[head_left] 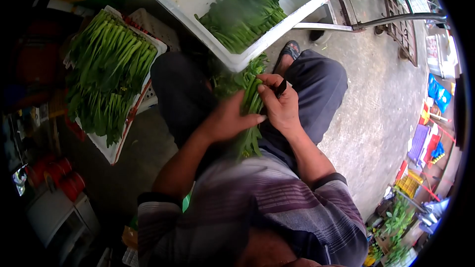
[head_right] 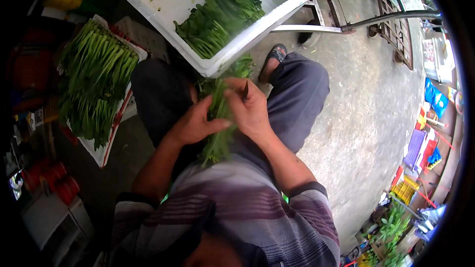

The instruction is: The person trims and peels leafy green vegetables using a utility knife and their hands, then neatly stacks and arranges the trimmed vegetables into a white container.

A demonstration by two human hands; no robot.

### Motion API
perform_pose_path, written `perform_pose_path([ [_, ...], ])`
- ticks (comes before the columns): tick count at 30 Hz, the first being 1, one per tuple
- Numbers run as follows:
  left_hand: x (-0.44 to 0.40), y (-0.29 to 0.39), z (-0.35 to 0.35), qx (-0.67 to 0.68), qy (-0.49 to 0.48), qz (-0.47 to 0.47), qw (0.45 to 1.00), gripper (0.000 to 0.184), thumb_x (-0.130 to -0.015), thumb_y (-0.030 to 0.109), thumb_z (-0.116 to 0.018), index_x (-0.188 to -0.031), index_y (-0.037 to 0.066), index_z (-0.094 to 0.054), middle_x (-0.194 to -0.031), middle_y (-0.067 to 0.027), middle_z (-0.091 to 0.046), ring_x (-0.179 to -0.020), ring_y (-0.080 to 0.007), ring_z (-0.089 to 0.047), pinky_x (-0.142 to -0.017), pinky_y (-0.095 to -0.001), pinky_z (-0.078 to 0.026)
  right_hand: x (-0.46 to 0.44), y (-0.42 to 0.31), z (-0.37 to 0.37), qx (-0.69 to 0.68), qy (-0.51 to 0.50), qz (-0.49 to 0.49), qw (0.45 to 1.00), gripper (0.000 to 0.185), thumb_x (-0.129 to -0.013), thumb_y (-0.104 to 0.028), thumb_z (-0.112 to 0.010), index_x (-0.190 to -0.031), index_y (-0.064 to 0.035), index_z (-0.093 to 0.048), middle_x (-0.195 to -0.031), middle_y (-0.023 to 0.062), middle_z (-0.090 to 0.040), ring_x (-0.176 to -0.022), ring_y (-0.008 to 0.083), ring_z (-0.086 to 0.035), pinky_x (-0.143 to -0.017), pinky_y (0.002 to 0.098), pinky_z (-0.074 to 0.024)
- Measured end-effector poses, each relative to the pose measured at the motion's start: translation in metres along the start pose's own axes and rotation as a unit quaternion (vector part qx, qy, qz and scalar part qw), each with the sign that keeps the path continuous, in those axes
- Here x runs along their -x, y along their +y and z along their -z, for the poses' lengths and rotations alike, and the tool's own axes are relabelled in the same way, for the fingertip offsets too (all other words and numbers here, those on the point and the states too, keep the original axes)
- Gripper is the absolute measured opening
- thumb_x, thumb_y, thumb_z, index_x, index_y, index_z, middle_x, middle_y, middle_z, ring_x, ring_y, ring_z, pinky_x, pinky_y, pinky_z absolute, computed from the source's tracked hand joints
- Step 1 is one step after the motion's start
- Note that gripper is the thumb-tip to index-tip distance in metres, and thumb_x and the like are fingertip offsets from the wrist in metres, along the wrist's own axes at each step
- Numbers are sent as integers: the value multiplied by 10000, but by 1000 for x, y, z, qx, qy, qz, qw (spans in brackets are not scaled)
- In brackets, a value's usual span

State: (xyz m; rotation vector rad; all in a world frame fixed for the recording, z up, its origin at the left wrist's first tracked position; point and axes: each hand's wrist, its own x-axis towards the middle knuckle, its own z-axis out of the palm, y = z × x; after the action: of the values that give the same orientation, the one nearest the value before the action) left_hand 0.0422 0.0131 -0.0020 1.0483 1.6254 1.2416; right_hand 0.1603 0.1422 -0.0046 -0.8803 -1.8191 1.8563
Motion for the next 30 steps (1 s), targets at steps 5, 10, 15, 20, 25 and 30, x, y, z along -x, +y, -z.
perform_pose_path([
  [5, 4, -16, 0, 69, -23, 84, 994, 438, -844, 189, -719, -1169, -45, -543, -1016, -202, -658, -938, -249, -644, -834, -382, -504, -3, 8, 1, 63, 7, 17, 998, 205, -924, -33, -625, -1119, 20, -657, -974, 32, -655, -874, 97, -589, -808, 241, -477],
  [10, 24, -2, 22, 92, 3, 86, 992, 395, -910, 168, -697, -1209, -21, -521, -1008, -91, -645, -930, -141, -593, -793, -329, -500, -11, 6, -18, 17, -8, 29, 999, 244, -958, -60, -592, -1178, 43, -619, -1024, 97, -655, -831, 126, -609, -816, 260, -501],
  [15, 95, 24, 95, 40, 207, 13, 978, 421, -932, 173, -684, -1270, -11, -514, -1011, -100, -622, -932, -130, -593, -815, -316, -510, -30, 6, -7, -114, -42, 0, 993, 231, -1008, -112, -556, -1191, 25, -590, -901, 83, -615, -562, 77, -482, -639, 253, -493],
  [20, 196, 55, 227, -229, 420, 290, 829, 434, -950, 219, -660, -1295, -4, -520, -1097, -190, -661, -1037, -250, -644, -881, -364, -508, -43, 17, -1, -122, -47, -28, 991, 220, -1006, -111, -563, -1156, 47, -587, -884, 115, -624, -529, 83, -456, -631, 312, -481],
  [25, 244, -7, 317, -538, 384, 240, 711, 388, -863, 240, -716, -1176, 57, -579, -995, -200, -647, -942, -410, -590, -876, -480, -470, -37, 22, -13, -39, -67, -58, 995, 229, -1006, -211, -599, -1095, -3, -635, -866, 59, -628, -501, 42, -441, -612, 231, -493],
  [30, 210, -76, 354, -645, 343, 183, 658, 366, -843, 265, -728, -1152, 95, -626, -1037, -123, -627, -1060, -312, -548, -942, -482, -397, -35, 14, -37, 22, -55, -69, 996, 239, -991, -240, -629, -1062, -12, -641, -792, 14, -603, -521, 40, -448, -616, 238, -509],
])
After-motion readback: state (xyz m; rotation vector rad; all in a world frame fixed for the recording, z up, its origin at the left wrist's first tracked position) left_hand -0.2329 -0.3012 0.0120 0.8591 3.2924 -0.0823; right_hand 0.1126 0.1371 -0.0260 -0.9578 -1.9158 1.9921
